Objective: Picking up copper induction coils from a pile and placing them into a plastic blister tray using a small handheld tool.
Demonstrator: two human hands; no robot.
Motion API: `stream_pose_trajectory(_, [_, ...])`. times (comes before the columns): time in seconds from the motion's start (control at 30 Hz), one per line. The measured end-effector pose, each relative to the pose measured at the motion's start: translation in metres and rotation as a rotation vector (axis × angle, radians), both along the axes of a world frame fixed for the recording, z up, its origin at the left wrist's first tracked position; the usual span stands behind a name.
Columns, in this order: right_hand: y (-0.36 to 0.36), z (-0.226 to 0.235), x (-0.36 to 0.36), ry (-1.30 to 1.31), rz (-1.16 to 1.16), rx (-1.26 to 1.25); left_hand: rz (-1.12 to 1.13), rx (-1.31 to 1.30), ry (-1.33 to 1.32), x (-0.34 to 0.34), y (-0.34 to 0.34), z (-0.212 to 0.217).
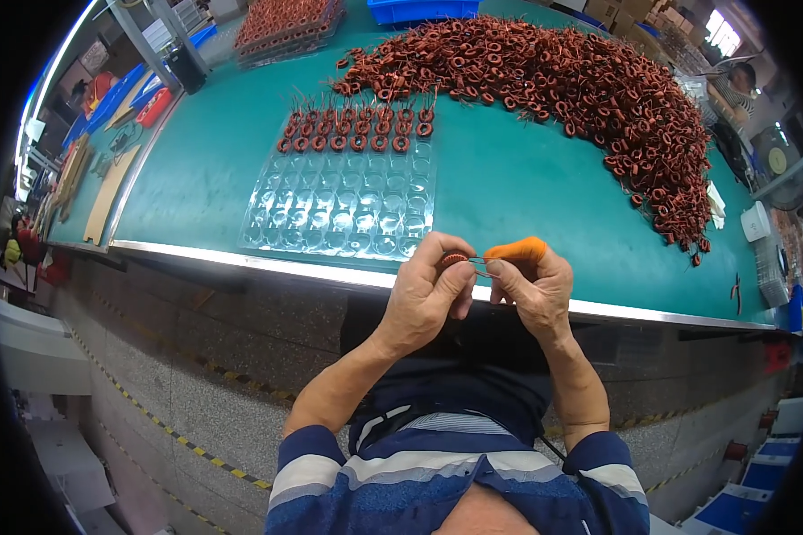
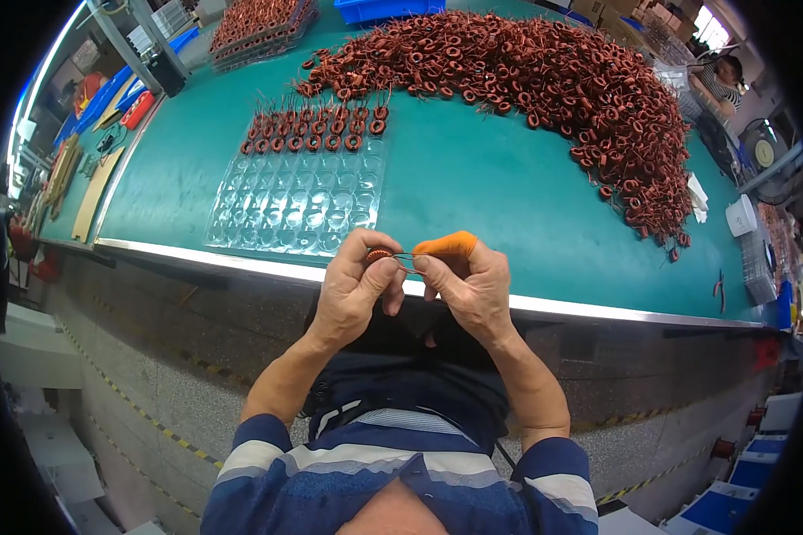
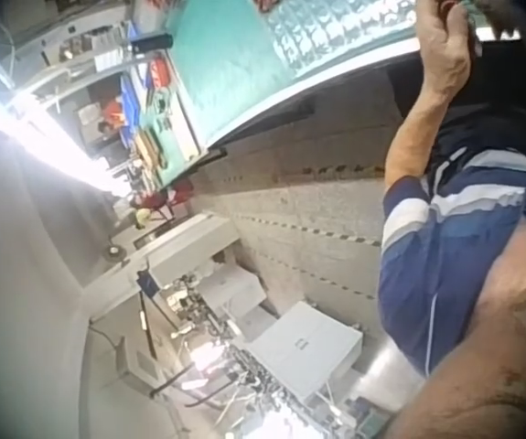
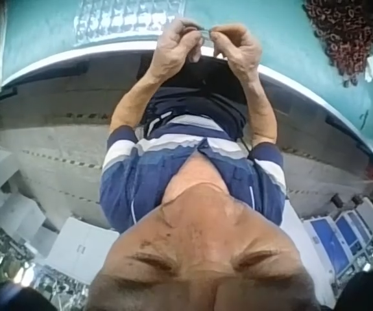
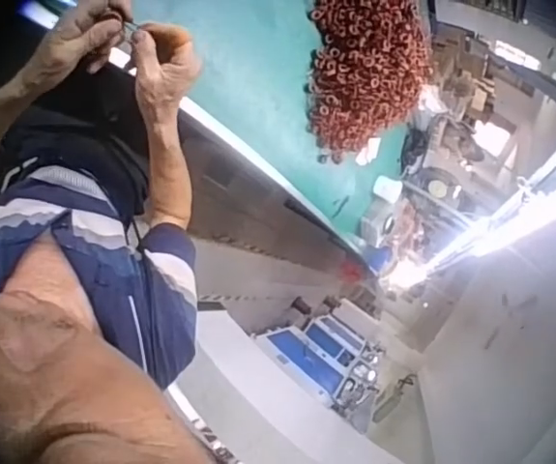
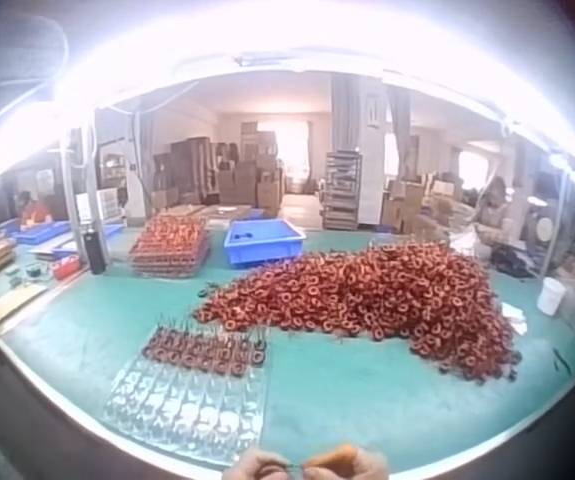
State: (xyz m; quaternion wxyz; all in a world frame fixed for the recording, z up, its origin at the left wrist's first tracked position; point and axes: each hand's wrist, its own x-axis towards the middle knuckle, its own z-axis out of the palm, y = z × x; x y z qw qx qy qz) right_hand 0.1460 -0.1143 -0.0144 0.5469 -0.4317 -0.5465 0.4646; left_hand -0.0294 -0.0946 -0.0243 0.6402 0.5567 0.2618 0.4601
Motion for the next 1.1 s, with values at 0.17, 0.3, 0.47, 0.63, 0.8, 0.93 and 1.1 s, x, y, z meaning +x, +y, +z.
stream_pose_trajectory(0.17, [0.007,0.002,0.000,0.055,0.034,-0.009,0.062,0.095,0.075,-0.004,-0.004,-0.001])
stream_pose_trajectory(0.3, [0.009,0.005,0.009,0.128,0.128,-0.150,0.092,0.199,0.139,-0.003,-0.006,0.002])
stream_pose_trajectory(0.47, [0.013,0.009,0.005,-0.075,0.074,-0.087,0.120,0.182,0.140,-0.002,-0.005,-0.004])
stream_pose_trajectory(0.63, [0.015,-0.007,0.010,0.113,-0.101,-0.096,0.133,-0.029,-0.154,0.005,0.000,-0.004])
stream_pose_trajectory(0.8, [-0.001,-0.009,-0.001,0.138,0.051,-0.193,0.084,-0.054,-0.115,0.002,0.005,-0.007])
stream_pose_trajectory(0.93, [-0.001,-0.003,-0.005,0.173,0.077,-0.236,-0.007,0.125,0.129,-0.004,0.008,-0.005])
stream_pose_trajectory(1.1, [0.004,0.001,-0.001,0.341,0.130,-0.439,-0.107,0.419,0.437,-0.025,0.017,0.014])
